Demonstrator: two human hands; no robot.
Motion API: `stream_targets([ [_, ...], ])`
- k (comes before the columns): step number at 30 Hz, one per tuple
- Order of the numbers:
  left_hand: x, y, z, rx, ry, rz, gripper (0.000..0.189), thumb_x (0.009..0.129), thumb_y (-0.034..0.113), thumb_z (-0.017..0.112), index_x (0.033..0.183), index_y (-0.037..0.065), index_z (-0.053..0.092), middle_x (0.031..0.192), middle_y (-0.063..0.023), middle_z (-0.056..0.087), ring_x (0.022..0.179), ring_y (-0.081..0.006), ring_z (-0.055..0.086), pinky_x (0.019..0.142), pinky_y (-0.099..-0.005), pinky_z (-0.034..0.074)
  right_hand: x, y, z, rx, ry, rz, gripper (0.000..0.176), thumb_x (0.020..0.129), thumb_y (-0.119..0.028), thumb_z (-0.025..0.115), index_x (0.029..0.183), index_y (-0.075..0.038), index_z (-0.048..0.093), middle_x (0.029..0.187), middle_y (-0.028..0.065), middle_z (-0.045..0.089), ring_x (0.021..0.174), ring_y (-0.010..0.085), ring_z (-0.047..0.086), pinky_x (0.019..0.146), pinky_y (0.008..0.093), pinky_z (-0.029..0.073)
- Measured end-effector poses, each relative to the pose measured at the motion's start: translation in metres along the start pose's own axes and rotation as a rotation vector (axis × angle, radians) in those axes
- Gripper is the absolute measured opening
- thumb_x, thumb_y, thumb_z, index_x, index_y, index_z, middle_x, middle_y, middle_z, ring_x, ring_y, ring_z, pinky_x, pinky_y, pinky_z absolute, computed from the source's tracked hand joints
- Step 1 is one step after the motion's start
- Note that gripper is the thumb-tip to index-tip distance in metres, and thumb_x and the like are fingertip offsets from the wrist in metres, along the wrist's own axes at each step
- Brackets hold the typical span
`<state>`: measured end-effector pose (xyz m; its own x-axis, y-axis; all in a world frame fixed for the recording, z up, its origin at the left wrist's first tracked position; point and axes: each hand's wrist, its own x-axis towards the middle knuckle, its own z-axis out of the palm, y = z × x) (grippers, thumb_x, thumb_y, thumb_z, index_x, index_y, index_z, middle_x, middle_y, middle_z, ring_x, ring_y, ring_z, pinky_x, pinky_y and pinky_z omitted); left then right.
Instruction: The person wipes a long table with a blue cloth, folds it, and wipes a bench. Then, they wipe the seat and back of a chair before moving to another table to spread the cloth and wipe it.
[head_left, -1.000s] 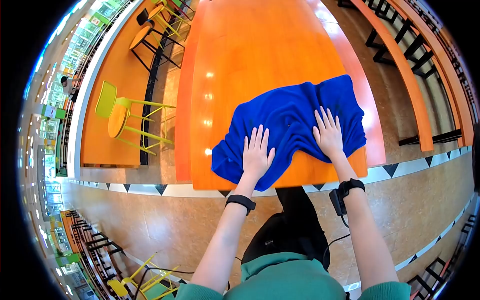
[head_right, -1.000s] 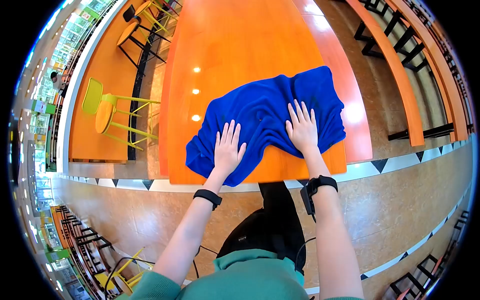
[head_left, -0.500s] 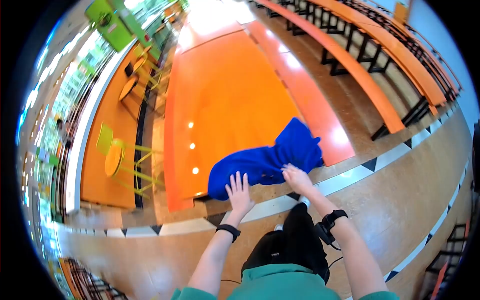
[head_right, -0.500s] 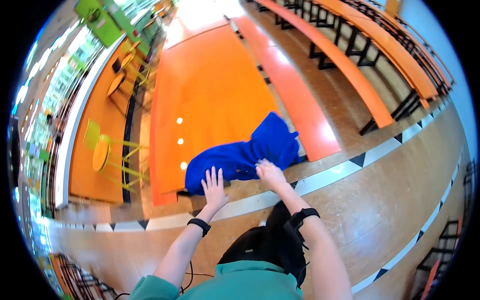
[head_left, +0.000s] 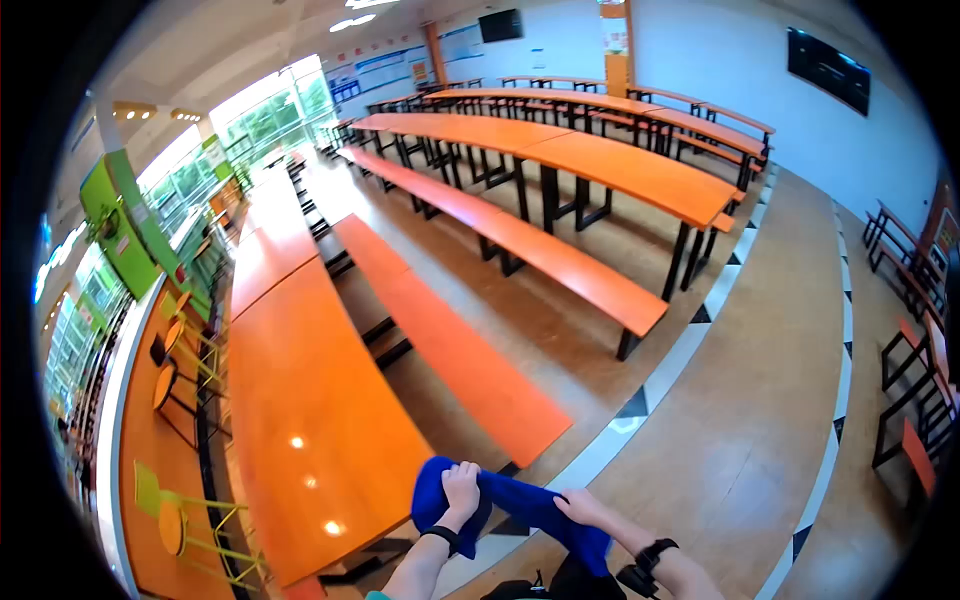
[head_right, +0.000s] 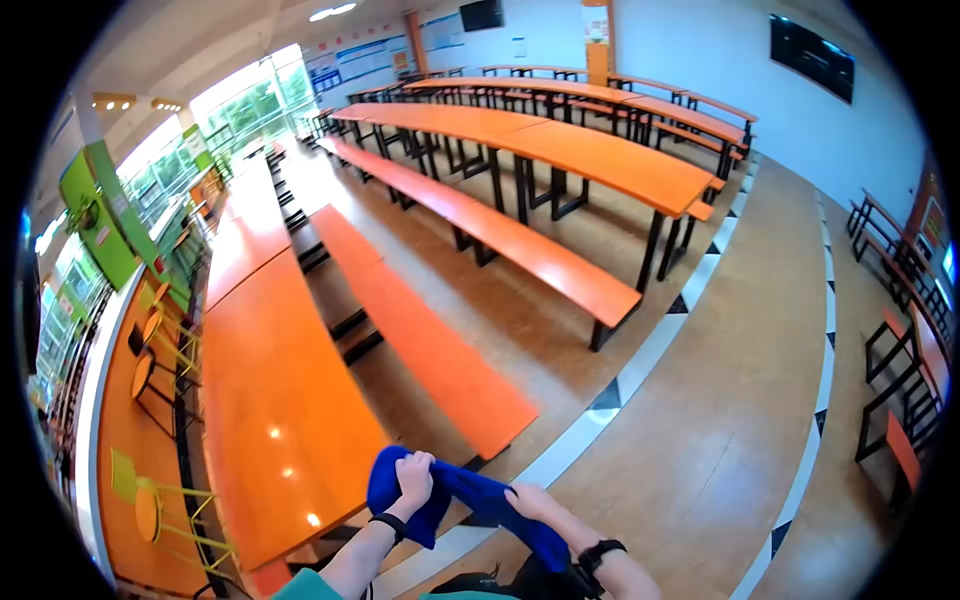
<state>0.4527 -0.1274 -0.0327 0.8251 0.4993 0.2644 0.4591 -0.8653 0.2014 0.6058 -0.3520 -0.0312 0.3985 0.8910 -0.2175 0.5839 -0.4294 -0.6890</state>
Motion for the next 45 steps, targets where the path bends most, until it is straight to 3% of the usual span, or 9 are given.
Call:
stream_targets([
  [4,0.062,0.064,0.044,-0.243,-0.584,0.043,0.024,0.077,0.007,0.052,0.100,0.006,0.044,0.093,-0.0211,0.058,0.085,-0.0383,0.059,0.072,-0.0452,0.048,-0.051,0.059,-0.082,0.007,-0.053,0.113,0.032,0.083,-0.031,0.053,0.091,-0.001,0.060,0.086,0.0225,0.062,0.083,0.0398,0.059,0.074,0.0460,0.047],
  [7,0.093,0.112,0.090,-0.208,-1.087,0.450,0.027,0.074,0.016,0.060,0.100,0.008,0.061,0.092,-0.0165,0.064,0.086,-0.0320,0.062,0.074,-0.0405,0.049,-0.094,0.110,-0.126,-0.052,0.061,0.104,0.027,0.077,-0.024,0.062,0.094,-0.003,0.060,0.086,0.0215,0.062,0.082,0.0377,0.060,0.073,0.0440,0.048],
  [12,0.146,0.189,0.151,-0.195,-1.190,0.656,0.031,0.070,0.012,0.056,0.100,0.009,0.065,0.092,-0.0166,0.065,0.088,-0.0327,0.061,0.075,-0.0408,0.048,-0.152,0.164,-0.159,-0.070,0.185,0.249,0.030,0.071,-0.017,0.065,0.098,-0.005,0.059,0.090,0.0195,0.061,0.089,0.0353,0.059,0.078,0.0427,0.048],
  [15,0.199,0.242,0.119,-0.153,-1.136,0.727,0.028,0.070,0.014,0.056,0.095,0.006,0.065,0.088,-0.0180,0.064,0.085,-0.0330,0.061,0.074,-0.0422,0.048,-0.166,0.165,-0.190,-0.019,0.168,0.402,0.030,0.069,-0.014,0.064,0.098,-0.006,0.059,0.093,0.0187,0.059,0.093,0.0347,0.057,0.080,0.0428,0.047],
  [25,0.351,0.373,0.116,-0.398,-1.041,0.793,0.037,0.070,0.026,0.065,0.098,0.005,0.052,0.085,-0.0183,0.062,0.080,-0.0356,0.060,0.069,-0.0408,0.048,-0.132,0.285,-0.248,0.119,0.662,0.614,0.050,0.068,-0.011,0.063,0.117,-0.007,0.051,0.103,0.0188,0.057,0.104,0.0348,0.052,0.087,0.0394,0.044],
  [30,0.444,0.411,0.111,-0.420,-0.971,0.896,0.034,0.072,0.019,0.064,0.098,0.010,0.046,0.086,-0.0159,0.062,0.080,-0.0365,0.061,0.069,-0.0427,0.047,-0.081,0.329,-0.322,0.469,-0.075,0.552,0.049,0.072,-0.013,0.049,0.121,-0.005,0.050,0.104,0.0210,0.061,0.095,0.0305,0.058,0.083,0.0363,0.045],
  [39,0.563,0.447,0.186,-0.137,-1.052,0.846,0.043,0.066,0.019,0.071,0.100,0.003,0.050,0.084,-0.0182,0.063,0.082,-0.0355,0.061,0.072,-0.0419,0.049,-0.029,0.415,-0.417,0.170,0.242,0.552,0.042,0.069,-0.028,0.068,0.103,-0.005,0.060,0.088,0.0142,0.065,0.077,0.0252,0.063,0.071,0.0362,0.049],
  [43,0.596,0.475,0.214,-0.096,-0.963,0.801,0.047,0.060,0.014,0.074,0.098,0.001,0.050,0.090,-0.0212,0.058,0.088,-0.0371,0.058,0.076,-0.0423,0.049,-0.019,0.471,-0.470,0.456,0.358,0.578,0.047,0.061,-0.032,0.077,0.095,-0.004,0.060,0.088,0.0148,0.064,0.083,0.0255,0.062,0.074,0.0348,0.049],
  [45,0.615,0.489,0.233,-0.124,-0.935,0.786,0.042,0.063,0.007,0.069,0.096,0.001,0.044,0.090,-0.0225,0.057,0.089,-0.0393,0.057,0.076,-0.0442,0.048,-0.008,0.492,-0.504,0.489,0.419,0.574,0.032,0.065,-0.014,0.074,0.090,-0.004,0.057,0.078,0.0069,0.062,0.063,0.0125,0.057,0.057,0.0273,0.047],
])
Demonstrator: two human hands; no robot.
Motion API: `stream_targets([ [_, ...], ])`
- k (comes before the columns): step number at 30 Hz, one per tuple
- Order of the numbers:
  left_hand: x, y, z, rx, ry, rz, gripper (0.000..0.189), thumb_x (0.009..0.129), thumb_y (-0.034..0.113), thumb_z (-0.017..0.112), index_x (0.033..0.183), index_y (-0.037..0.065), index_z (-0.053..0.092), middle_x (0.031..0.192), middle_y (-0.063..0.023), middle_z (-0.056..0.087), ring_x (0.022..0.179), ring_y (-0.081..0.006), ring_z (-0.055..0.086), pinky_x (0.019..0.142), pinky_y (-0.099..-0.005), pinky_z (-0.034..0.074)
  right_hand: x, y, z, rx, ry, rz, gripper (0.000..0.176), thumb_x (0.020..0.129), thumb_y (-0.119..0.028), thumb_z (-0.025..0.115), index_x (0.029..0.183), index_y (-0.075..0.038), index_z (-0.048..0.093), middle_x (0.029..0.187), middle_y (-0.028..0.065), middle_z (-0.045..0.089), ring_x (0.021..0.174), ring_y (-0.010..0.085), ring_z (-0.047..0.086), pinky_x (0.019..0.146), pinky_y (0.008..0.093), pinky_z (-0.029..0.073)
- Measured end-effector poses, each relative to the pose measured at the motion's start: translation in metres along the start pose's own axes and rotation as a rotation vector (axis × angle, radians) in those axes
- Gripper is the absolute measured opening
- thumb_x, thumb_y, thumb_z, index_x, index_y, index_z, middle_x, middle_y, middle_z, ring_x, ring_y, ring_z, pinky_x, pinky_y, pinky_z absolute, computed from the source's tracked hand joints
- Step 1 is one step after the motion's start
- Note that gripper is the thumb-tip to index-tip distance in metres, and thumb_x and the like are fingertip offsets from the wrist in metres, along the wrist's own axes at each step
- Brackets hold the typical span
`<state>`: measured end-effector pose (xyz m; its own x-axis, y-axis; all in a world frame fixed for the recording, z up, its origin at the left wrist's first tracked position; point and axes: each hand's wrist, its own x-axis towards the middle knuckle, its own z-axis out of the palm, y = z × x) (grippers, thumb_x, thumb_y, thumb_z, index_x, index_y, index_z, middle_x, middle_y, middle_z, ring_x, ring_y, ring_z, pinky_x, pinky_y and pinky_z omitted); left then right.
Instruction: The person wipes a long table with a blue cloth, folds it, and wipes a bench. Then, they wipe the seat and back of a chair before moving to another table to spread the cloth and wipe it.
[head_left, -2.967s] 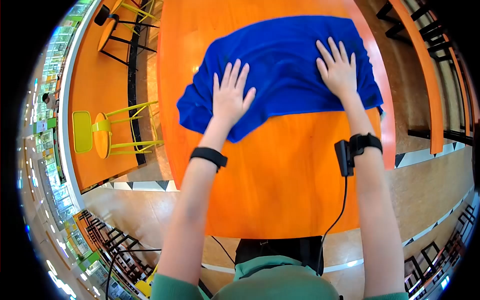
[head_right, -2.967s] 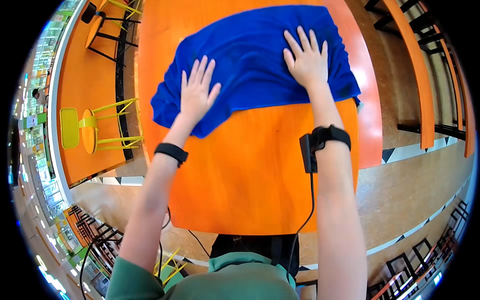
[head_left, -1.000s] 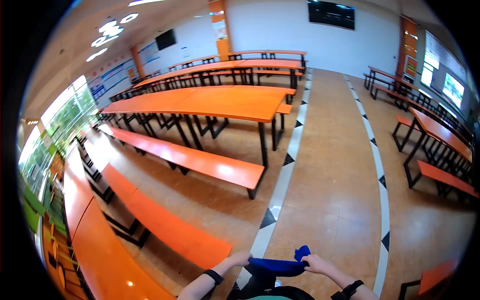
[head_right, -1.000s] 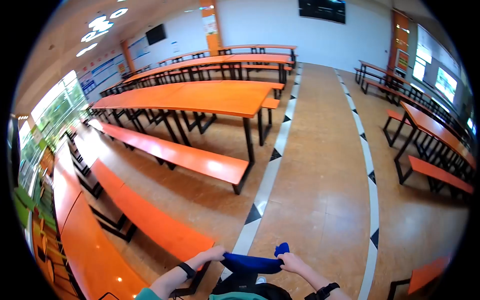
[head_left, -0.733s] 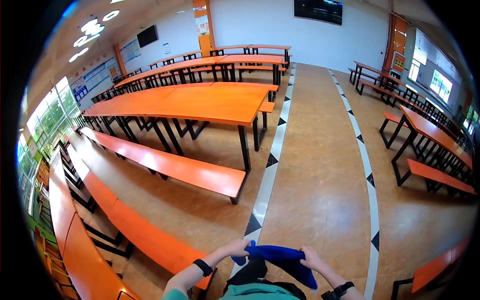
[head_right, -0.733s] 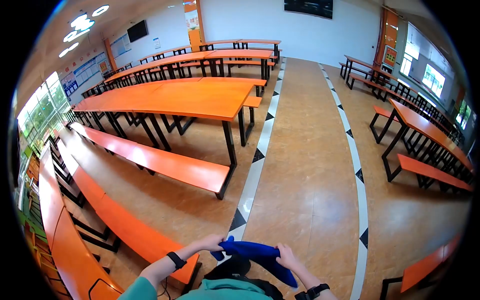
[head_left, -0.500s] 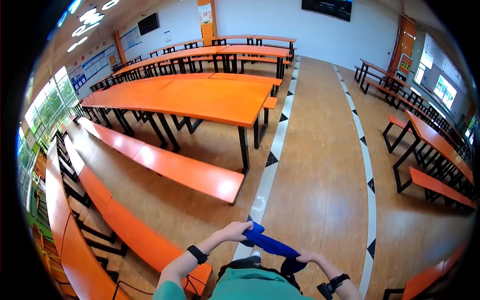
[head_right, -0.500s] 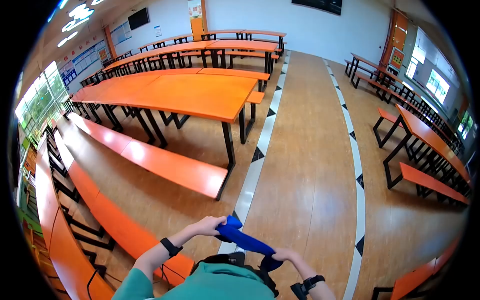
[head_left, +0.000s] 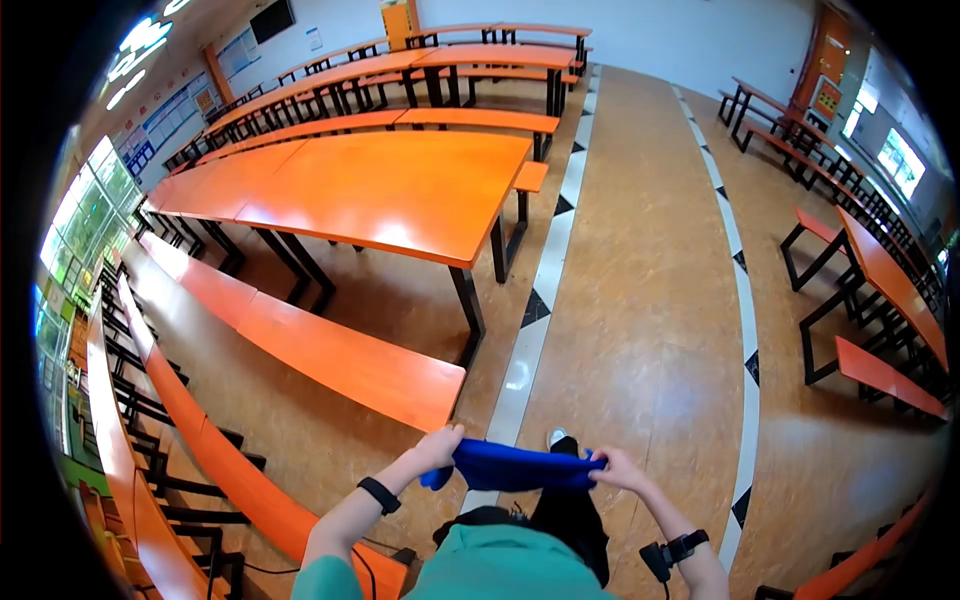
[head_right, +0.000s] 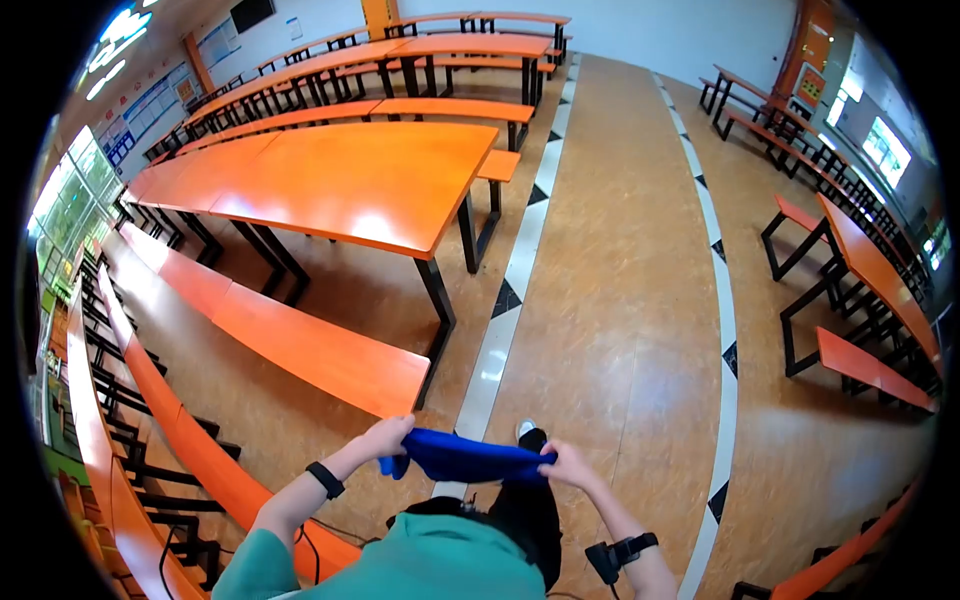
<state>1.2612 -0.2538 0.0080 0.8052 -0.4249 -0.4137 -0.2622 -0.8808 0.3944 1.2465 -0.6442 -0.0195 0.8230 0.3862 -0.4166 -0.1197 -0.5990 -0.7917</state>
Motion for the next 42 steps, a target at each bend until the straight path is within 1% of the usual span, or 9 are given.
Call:
stream_targets([
  [9,0.077,-0.009,-0.067,-0.274,0.638,-0.360,0.031,0.069,-0.002,0.058,0.097,0.004,0.047,0.087,-0.0225,0.056,0.084,-0.0412,0.056,0.072,-0.0455,0.046,0.156,-0.078,-0.133,-0.231,0.155,-0.529,0.016,0.071,-0.004,0.061,0.083,-0.002,0.052,0.073,0.0134,0.052,0.061,0.0263,0.055,0.055,0.0349,0.044],
  [14,0.087,-0.010,-0.074,-0.326,0.922,-0.565,0.022,0.069,-0.006,0.057,0.090,0.003,0.057,0.082,-0.0184,0.051,0.074,-0.0368,0.054,0.068,-0.0411,0.046,0.264,-0.159,-0.166,-0.165,0.077,-0.722,0.013,0.072,0.005,0.055,0.082,-0.002,0.048,0.080,0.0169,0.050,0.078,0.0357,0.053,0.068,0.0405,0.043],
  [22,0.155,-0.076,-0.235,-0.211,1.523,-0.702,0.029,0.078,-0.004,0.053,0.106,-0.001,0.051,0.099,-0.0176,0.047,0.082,-0.0283,0.057,0.073,-0.0337,0.047,0.460,-0.302,-0.180,-0.092,0.371,-0.951,0.014,0.072,0.009,0.048,0.084,0.002,0.043,0.088,0.0187,0.045,0.082,0.0339,0.048,0.072,0.0372,0.042],
  [24,0.191,-0.110,-0.261,-0.347,1.486,-0.732,0.042,0.080,0.002,0.055,0.119,-0.004,0.042,0.116,-0.0216,0.043,0.103,-0.0328,0.052,0.087,-0.0352,0.044,0.513,-0.314,-0.184,-0.196,0.406,-0.894,0.029,0.074,0.003,0.050,0.103,0.002,0.044,0.112,0.0239,0.042,0.101,0.0397,0.045,0.085,0.0408,0.041],
  [26,0.238,-0.136,-0.264,0.000,1.285,-0.606,0.052,0.081,0.013,0.057,0.128,0.000,0.039,0.132,-0.0246,0.034,0.122,-0.0387,0.036,0.099,-0.0450,0.034,0.558,-0.311,-0.180,-0.381,0.551,-0.956,0.041,0.076,-0.003,0.053,0.116,0.001,0.042,0.125,0.0265,0.036,0.112,0.0446,0.040,0.092,0.0455,0.039],
  [28,0.290,-0.142,-0.251,-0.150,0.839,-0.613,0.060,0.082,0.029,0.056,0.135,0.009,0.036,0.142,-0.0237,0.022,0.132,-0.0423,0.017,0.102,-0.0601,0.019,0.596,-0.285,-0.172,-0.641,0.212,-0.560,0.070,0.079,-0.027,0.058,0.139,-0.009,0.025,0.144,0.0243,0.013,0.130,0.0472,0.017,0.101,0.0589,0.024],
  [30,0.338,-0.154,-0.219,0.126,0.670,-0.548,0.061,0.082,0.041,0.053,0.137,0.018,0.036,0.145,-0.0213,0.018,0.133,-0.0448,0.010,0.095,-0.0710,0.010,0.617,-0.262,-0.166,-0.756,-0.010,-0.317,0.066,0.084,-0.044,0.048,0.142,-0.021,0.023,0.147,0.0203,0.006,0.134,0.0438,0.006,0.103,0.0638,0.009],
  [34,0.361,-0.149,-0.240,0.086,0.598,-0.639,0.063,0.082,0.044,0.050,0.138,0.020,0.034,0.145,-0.0240,0.013,0.132,-0.0485,0.006,0.093,-0.0723,0.006,0.643,-0.240,-0.194,-0.884,0.111,-0.579,0.065,0.085,-0.051,0.043,0.141,-0.024,0.026,0.149,0.0119,0.010,0.137,0.0365,0.006,0.103,0.0652,0.003],
  [42,0.499,-0.151,-0.312,0.074,0.643,-0.649,0.060,0.083,0.042,0.050,0.137,0.020,0.035,0.145,-0.0244,0.016,0.131,-0.0501,0.011,0.093,-0.0720,0.009,0.775,-0.257,-0.298,-0.943,0.186,-0.533,0.058,0.086,-0.050,0.044,0.139,-0.033,0.028,0.150,0.0010,0.012,0.138,0.0296,0.010,0.103,0.0654,0.006],
])
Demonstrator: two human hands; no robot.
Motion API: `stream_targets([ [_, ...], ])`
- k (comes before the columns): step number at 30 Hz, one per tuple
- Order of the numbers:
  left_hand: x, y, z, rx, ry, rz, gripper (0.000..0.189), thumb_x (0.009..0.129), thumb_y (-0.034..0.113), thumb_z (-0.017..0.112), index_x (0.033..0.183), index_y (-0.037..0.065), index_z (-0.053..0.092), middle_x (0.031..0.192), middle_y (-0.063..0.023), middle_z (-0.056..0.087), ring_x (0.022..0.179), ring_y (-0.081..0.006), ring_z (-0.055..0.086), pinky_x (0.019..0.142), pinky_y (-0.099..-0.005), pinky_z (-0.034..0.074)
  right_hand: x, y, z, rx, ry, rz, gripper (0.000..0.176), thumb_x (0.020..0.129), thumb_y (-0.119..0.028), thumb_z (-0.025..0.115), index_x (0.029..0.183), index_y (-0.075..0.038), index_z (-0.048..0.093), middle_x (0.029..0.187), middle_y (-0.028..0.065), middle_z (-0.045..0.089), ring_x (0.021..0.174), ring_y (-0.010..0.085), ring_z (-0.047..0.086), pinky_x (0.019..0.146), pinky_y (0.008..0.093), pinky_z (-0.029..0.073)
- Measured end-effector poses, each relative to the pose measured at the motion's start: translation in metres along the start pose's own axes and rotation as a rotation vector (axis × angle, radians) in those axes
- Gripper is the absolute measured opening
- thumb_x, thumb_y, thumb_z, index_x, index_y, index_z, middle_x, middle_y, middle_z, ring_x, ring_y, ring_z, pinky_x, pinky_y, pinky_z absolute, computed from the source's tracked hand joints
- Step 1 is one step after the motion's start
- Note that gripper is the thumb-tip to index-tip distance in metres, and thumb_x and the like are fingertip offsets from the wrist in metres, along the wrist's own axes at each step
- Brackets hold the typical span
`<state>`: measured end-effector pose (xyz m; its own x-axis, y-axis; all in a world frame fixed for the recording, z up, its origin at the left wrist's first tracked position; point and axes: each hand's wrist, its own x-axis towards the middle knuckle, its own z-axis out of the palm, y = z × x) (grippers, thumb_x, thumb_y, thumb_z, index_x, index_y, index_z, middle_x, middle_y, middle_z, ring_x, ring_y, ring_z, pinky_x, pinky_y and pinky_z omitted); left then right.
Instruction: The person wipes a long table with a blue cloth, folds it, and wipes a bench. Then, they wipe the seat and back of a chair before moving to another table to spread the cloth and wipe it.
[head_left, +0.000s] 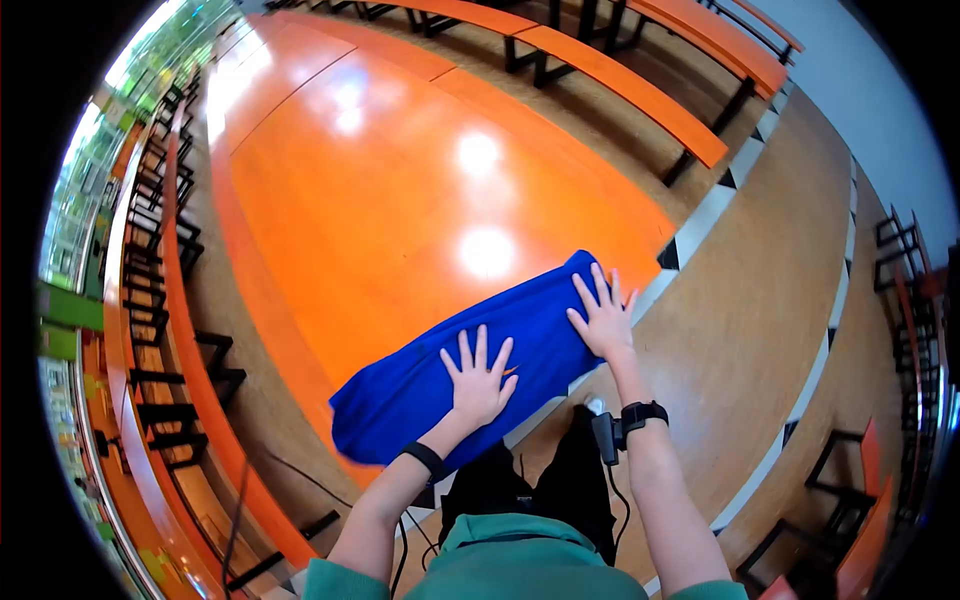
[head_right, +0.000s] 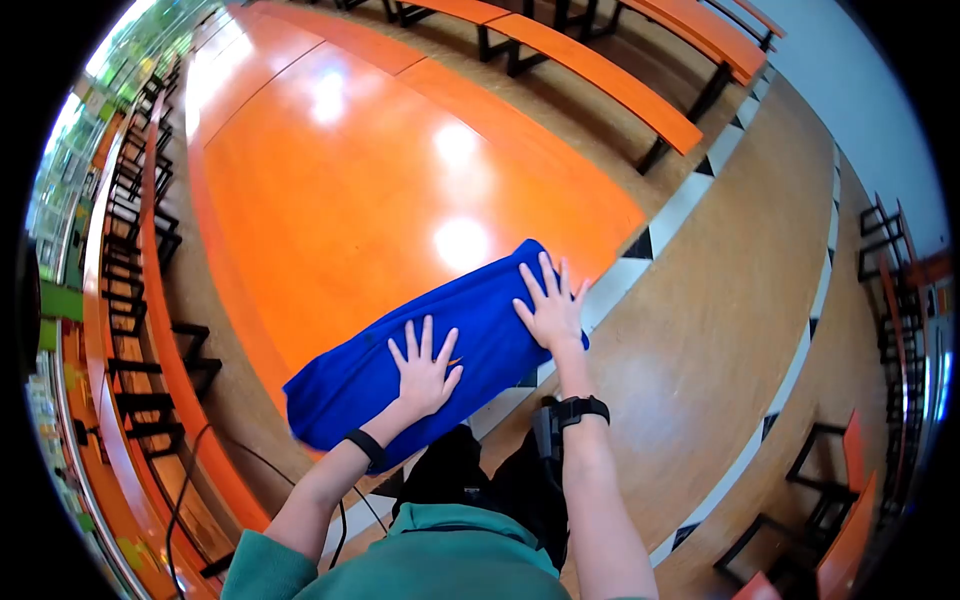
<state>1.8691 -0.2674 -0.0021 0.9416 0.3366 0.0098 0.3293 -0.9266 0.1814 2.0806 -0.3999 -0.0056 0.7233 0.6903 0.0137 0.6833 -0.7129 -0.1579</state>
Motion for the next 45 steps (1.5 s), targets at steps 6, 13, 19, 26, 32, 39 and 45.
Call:
stream_targets([
  [6,0.092,0.052,0.009,-0.056,0.087,-0.151,0.060,0.083,0.039,0.049,0.138,0.020,0.034,0.145,-0.0244,0.015,0.132,-0.0490,0.010,0.094,-0.0714,0.009,0.081,0.064,-0.010,-0.015,0.000,-0.060,0.059,0.086,-0.046,0.045,0.140,-0.032,0.027,0.150,0.0007,0.012,0.138,0.0273,0.011,0.103,0.0648,0.010],
  [13,0.139,0.066,0.010,-0.032,0.092,-0.259,0.061,0.083,0.040,0.049,0.139,0.022,0.032,0.146,-0.0219,0.015,0.133,-0.0465,0.010,0.096,-0.0700,0.010,0.147,0.081,-0.004,0.165,-0.064,-0.138,0.060,0.086,-0.043,0.046,0.140,-0.024,0.028,0.144,0.0094,0.028,0.135,0.0265,0.022,0.105,0.0607,0.011],
  [19,0.130,0.067,0.012,-0.006,0.162,-0.259,0.061,0.082,0.040,0.050,0.138,0.024,0.034,0.145,-0.0206,0.018,0.133,-0.0449,0.014,0.096,-0.0694,0.012,0.137,0.080,0.001,0.191,0.186,-0.187,0.056,0.083,-0.036,0.051,0.134,-0.016,0.036,0.134,0.0145,0.039,0.125,0.0285,0.035,0.100,0.0581,0.023],
  [26,0.101,0.077,0.025,-0.059,0.238,-0.332,0.064,0.085,0.037,0.050,0.139,0.013,0.028,0.146,-0.0110,0.022,0.136,-0.0311,0.016,0.099,-0.0666,0.011,0.095,0.075,0.005,-0.008,0.307,-0.357,0.044,0.085,-0.018,0.051,0.125,-0.003,0.044,0.132,0.0189,0.039,0.122,0.0363,0.036,0.097,0.0533,0.031],
  [32,-0.006,0.049,0.017,-0.041,0.251,-0.391,0.061,0.084,0.032,0.052,0.137,0.011,0.032,0.144,-0.0038,0.029,0.134,-0.0231,0.024,0.102,-0.0639,0.012,-0.011,0.074,0.002,0.060,0.126,-0.484,0.051,0.085,-0.024,0.053,0.129,-0.003,0.042,0.139,0.0223,0.030,0.131,0.0408,0.023,0.099,0.0605,0.025],
  [39,-0.096,0.042,0.016,0.055,0.190,-0.365,0.063,0.084,0.034,0.053,0.138,0.011,0.030,0.145,-0.0045,0.026,0.132,-0.0265,0.026,0.102,-0.0606,0.018,-0.075,0.022,0.000,0.085,-0.029,-0.404,0.060,0.084,-0.033,0.052,0.133,-0.002,0.036,0.141,0.0257,0.024,0.132,0.0435,0.018,0.099,0.0625,0.023],
  [45,-0.125,0.065,0.027,0.095,0.163,-0.455,0.067,0.083,0.032,0.055,0.139,0.007,0.026,0.147,-0.0085,0.021,0.133,-0.0312,0.023,0.101,-0.0612,0.019,-0.085,0.000,0.008,0.084,-0.018,-0.354,0.062,0.085,-0.038,0.049,0.133,0.000,0.036,0.139,0.0286,0.025,0.131,0.0458,0.018,0.099,0.0631,0.022],
])
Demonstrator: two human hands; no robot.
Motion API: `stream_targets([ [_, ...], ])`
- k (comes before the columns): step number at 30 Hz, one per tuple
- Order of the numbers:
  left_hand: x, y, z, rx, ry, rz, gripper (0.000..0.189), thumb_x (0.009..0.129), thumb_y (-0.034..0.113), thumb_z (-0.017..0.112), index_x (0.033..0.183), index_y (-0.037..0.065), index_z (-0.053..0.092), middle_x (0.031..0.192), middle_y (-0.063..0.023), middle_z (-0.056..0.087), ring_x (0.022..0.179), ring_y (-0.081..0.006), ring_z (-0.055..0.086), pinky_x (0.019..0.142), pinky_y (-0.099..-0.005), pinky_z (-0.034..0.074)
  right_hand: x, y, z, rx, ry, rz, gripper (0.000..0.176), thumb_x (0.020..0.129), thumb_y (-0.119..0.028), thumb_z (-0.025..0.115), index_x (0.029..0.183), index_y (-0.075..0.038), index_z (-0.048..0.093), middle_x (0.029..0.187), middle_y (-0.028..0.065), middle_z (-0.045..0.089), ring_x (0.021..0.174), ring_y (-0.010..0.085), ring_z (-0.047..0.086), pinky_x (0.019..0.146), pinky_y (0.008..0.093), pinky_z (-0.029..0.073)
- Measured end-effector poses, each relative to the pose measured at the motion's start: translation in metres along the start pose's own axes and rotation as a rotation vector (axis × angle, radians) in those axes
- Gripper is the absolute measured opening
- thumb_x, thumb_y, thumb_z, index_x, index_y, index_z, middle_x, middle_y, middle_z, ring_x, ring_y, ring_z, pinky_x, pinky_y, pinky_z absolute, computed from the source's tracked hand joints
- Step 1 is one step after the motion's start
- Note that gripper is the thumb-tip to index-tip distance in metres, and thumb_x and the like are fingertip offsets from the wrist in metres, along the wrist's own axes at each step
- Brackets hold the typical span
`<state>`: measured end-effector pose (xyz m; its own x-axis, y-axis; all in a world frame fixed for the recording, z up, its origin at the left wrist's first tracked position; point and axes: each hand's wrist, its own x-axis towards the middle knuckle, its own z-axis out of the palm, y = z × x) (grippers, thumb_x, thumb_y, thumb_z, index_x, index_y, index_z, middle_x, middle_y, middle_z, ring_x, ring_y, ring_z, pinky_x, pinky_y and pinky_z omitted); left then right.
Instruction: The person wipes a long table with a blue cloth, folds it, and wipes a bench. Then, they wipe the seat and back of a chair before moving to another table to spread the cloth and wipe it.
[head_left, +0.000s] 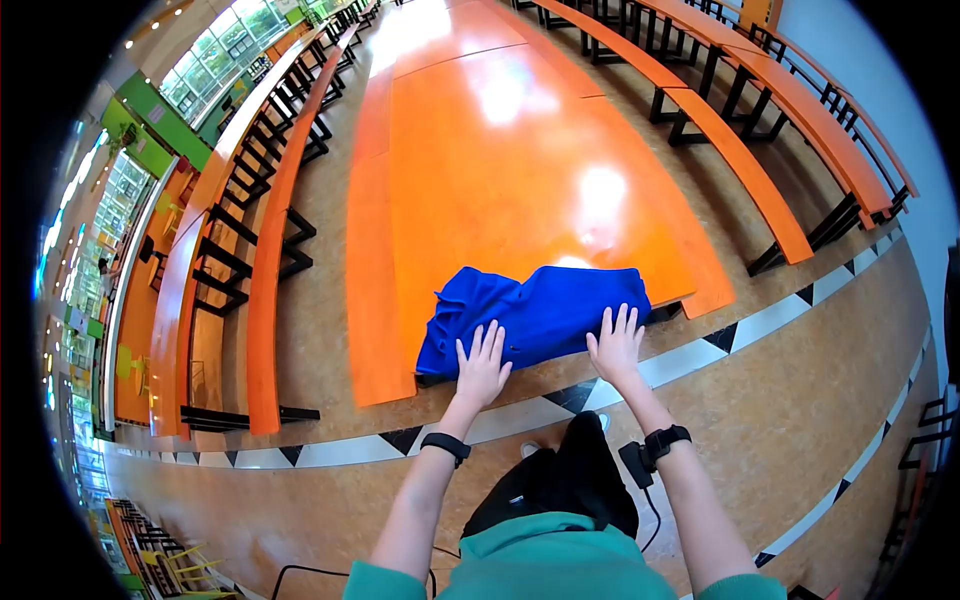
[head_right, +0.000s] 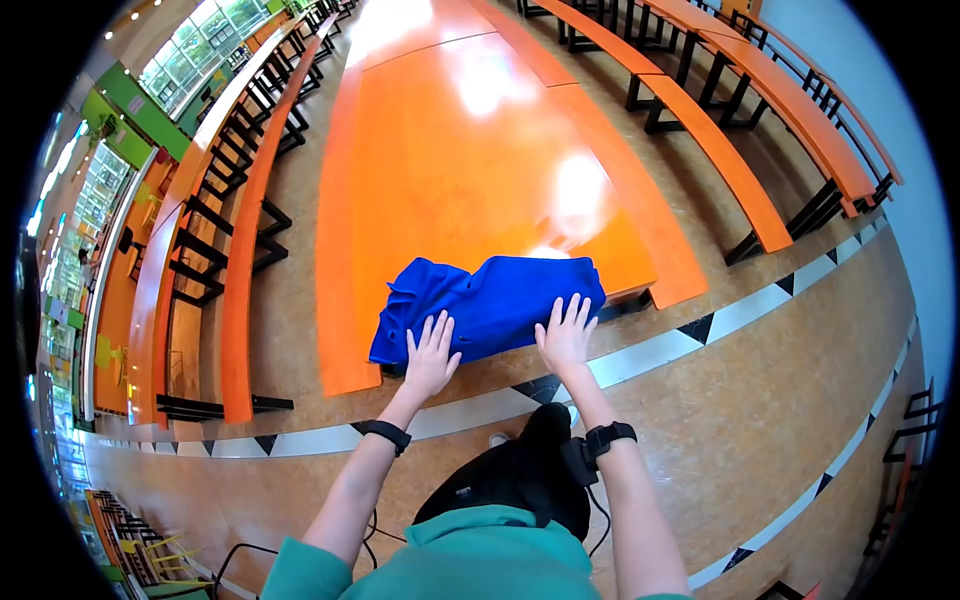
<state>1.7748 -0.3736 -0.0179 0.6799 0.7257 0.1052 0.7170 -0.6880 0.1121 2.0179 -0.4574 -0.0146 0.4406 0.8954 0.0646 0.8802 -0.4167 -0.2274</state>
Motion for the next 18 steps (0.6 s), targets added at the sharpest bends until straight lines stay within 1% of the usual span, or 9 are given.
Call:
stream_targets([
  [3,-0.012,-0.003,0.000,0.029,0.010,0.021,0.069,0.082,0.029,0.058,0.139,0.007,0.027,0.146,-0.0122,0.022,0.132,-0.0324,0.024,0.100,-0.0603,0.024,-0.002,-0.003,0.002,0.016,-0.034,0.026,0.063,0.085,-0.037,0.051,0.133,0.001,0.036,0.140,0.0279,0.025,0.131,0.0455,0.018,0.099,0.0620,0.024],
  [4,-0.015,-0.002,0.000,0.034,0.000,0.008,0.067,0.082,0.028,0.058,0.138,0.007,0.027,0.145,-0.0130,0.023,0.132,-0.0323,0.025,0.100,-0.0595,0.025,-0.001,-0.003,0.003,0.033,-0.027,0.015,0.064,0.084,-0.038,0.052,0.132,0.001,0.036,0.139,0.0304,0.025,0.130,0.0474,0.018,0.099,0.0618,0.024],
  [7,-0.013,-0.001,0.003,0.035,0.034,-0.001,0.074,0.080,0.035,0.059,0.140,0.007,0.024,0.146,-0.0144,0.020,0.133,-0.0346,0.022,0.100,-0.0614,0.023,0.004,-0.010,0.004,0.032,-0.029,0.033,0.068,0.084,-0.042,0.051,0.134,0.002,0.033,0.138,0.0341,0.021,0.130,0.0505,0.015,0.101,0.0614,0.020],
  [9,-0.011,0.003,-0.007,-0.007,-0.088,-0.039,0.080,0.079,0.043,0.057,0.141,0.008,0.021,0.147,-0.0137,0.016,0.134,-0.0342,0.018,0.101,-0.0623,0.018,0.007,-0.017,0.002,0.073,-0.070,0.062,0.077,0.085,-0.049,0.046,0.137,0.003,0.024,0.139,0.0379,0.013,0.130,0.0539,0.006,0.102,0.0623,0.014],
  [10,-0.007,0.004,-0.013,-0.029,-0.152,-0.062,0.083,0.079,0.047,0.056,0.142,0.009,0.019,0.148,-0.0134,0.015,0.135,-0.0341,0.015,0.101,-0.0627,0.016,0.008,-0.023,-0.002,0.110,-0.152,0.094,0.083,0.085,-0.055,0.041,0.141,0.000,0.016,0.140,0.0383,0.003,0.130,0.0548,-0.003,0.102,0.0635,0.008],
  [11,-0.004,0.003,-0.011,-0.039,-0.173,-0.070,0.085,0.078,0.050,0.055,0.142,0.009,0.017,0.148,-0.0135,0.012,0.136,-0.0343,0.013,0.101,-0.0632,0.014,0.010,-0.027,-0.005,0.113,-0.175,0.089,0.084,0.083,-0.058,0.041,0.142,-0.005,0.013,0.140,0.0385,-0.002,0.129,0.0553,-0.006,0.101,0.0657,0.005],
  [14,0.004,-0.004,0.000,-0.078,-0.255,-0.085,0.091,0.079,0.060,0.047,0.143,0.007,0.012,0.149,-0.0162,0.004,0.137,-0.0377,0.004,0.100,-0.0658,0.009,0.018,-0.028,0.004,0.033,-0.148,0.072,0.084,0.081,-0.061,0.042,0.143,-0.012,0.015,0.141,0.0375,-0.003,0.130,0.0537,-0.006,0.099,0.0676,0.004],
  [17,0.018,-0.009,0.005,-0.074,-0.303,-0.104,0.092,0.079,0.062,0.046,0.143,0.007,0.009,0.150,-0.0159,0.003,0.137,-0.0370,0.002,0.100,-0.0657,0.009,0.034,-0.026,0.002,-0.032,-0.123,0.051,0.083,0.080,-0.063,0.043,0.144,-0.016,0.017,0.142,0.0361,-0.001,0.131,0.0519,-0.004,0.097,0.0694,0.003],
  [18,0.025,-0.010,0.003,-0.093,-0.306,-0.116,0.092,0.078,0.062,0.047,0.143,0.009,0.011,0.150,-0.0137,0.004,0.137,-0.0341,0.002,0.102,-0.0641,0.008,0.042,-0.024,0.002,-0.051,-0.114,0.043,0.083,0.080,-0.063,0.043,0.144,-0.016,0.017,0.142,0.0359,0.000,0.131,0.0518,-0.003,0.097,0.0695,0.003],
])
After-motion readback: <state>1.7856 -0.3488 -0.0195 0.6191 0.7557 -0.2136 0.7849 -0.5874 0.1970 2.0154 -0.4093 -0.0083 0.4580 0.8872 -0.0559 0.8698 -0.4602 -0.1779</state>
